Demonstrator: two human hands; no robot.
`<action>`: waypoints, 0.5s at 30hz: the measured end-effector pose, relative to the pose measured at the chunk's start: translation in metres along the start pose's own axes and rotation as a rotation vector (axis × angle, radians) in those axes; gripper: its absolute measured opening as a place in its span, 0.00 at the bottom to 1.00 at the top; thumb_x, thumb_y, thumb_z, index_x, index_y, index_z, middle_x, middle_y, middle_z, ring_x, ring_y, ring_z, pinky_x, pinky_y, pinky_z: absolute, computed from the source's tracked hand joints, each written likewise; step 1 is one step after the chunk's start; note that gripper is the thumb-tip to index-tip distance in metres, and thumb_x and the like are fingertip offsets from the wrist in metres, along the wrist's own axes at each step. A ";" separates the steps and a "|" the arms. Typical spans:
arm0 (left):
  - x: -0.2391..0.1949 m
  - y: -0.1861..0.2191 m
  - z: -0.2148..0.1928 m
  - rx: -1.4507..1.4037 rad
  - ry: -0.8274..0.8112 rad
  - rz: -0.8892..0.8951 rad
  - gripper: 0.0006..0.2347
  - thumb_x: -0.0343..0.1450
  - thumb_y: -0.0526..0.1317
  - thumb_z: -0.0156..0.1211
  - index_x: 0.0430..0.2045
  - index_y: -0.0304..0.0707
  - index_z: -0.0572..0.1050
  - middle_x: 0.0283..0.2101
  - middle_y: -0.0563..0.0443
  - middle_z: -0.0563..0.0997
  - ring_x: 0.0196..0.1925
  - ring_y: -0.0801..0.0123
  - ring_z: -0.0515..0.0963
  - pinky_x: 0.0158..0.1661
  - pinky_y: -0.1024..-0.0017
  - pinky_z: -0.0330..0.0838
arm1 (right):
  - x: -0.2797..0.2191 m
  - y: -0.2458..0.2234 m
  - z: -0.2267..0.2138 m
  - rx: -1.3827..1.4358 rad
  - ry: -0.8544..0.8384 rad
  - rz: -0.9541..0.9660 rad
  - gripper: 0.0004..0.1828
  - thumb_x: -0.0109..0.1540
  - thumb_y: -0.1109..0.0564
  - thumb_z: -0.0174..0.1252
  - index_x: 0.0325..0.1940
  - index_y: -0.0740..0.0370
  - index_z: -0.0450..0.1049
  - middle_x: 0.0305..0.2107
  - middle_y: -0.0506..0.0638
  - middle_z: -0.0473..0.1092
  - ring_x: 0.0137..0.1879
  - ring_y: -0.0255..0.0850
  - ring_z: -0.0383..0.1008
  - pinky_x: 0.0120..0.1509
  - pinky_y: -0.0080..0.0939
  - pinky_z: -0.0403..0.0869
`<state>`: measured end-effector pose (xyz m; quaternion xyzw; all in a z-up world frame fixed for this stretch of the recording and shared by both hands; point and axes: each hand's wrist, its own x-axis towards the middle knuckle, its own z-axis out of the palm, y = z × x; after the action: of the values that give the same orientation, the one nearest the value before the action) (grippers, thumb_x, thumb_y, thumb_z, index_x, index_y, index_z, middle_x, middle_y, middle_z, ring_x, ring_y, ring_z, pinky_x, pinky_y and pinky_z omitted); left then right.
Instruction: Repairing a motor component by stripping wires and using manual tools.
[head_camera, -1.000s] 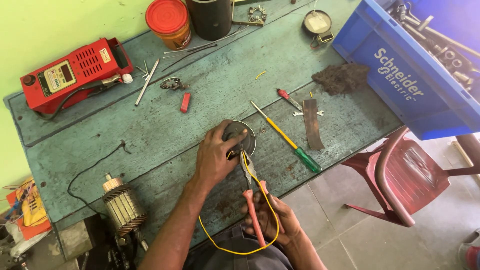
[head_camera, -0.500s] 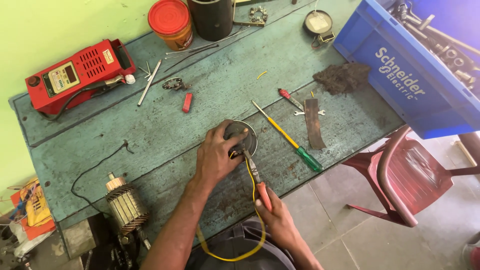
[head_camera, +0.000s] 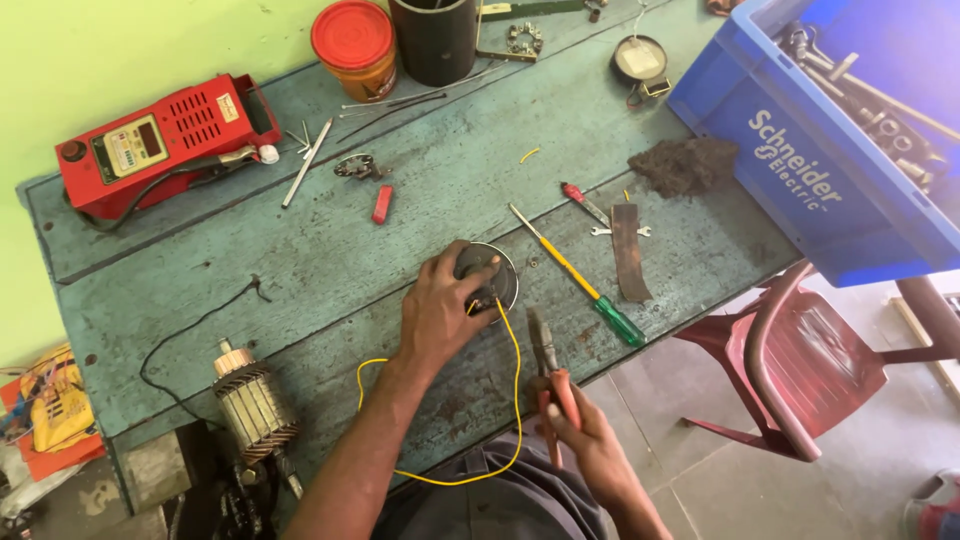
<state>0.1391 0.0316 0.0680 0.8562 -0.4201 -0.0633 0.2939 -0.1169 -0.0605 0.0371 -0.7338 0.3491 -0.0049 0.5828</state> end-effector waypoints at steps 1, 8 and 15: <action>0.002 0.000 0.001 -0.014 -0.020 -0.009 0.27 0.54 0.45 0.80 0.50 0.57 0.81 0.63 0.47 0.69 0.59 0.46 0.73 0.52 0.54 0.75 | -0.001 0.013 -0.007 0.360 -0.091 0.166 0.26 0.67 0.52 0.55 0.69 0.63 0.69 0.50 0.64 0.71 0.52 0.54 0.75 0.59 0.47 0.73; 0.007 0.006 -0.010 -0.024 -0.081 -0.059 0.29 0.53 0.47 0.80 0.51 0.56 0.80 0.66 0.45 0.69 0.61 0.45 0.74 0.54 0.54 0.74 | 0.009 0.028 -0.008 1.076 -0.412 0.202 0.37 0.62 0.43 0.59 0.69 0.66 0.63 0.61 0.59 0.69 0.64 0.49 0.71 0.63 0.60 0.73; 0.010 0.018 -0.021 -0.029 -0.234 -0.137 0.37 0.50 0.53 0.81 0.57 0.56 0.76 0.70 0.35 0.61 0.68 0.40 0.66 0.58 0.51 0.69 | 0.021 0.024 0.005 1.210 -0.637 0.358 0.38 0.63 0.40 0.58 0.69 0.66 0.60 0.61 0.67 0.69 0.67 0.57 0.71 0.67 0.60 0.73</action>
<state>0.1404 0.0248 0.0970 0.8653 -0.3913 -0.1889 0.2501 -0.1109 -0.0689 0.0065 -0.1779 0.2129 0.1128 0.9541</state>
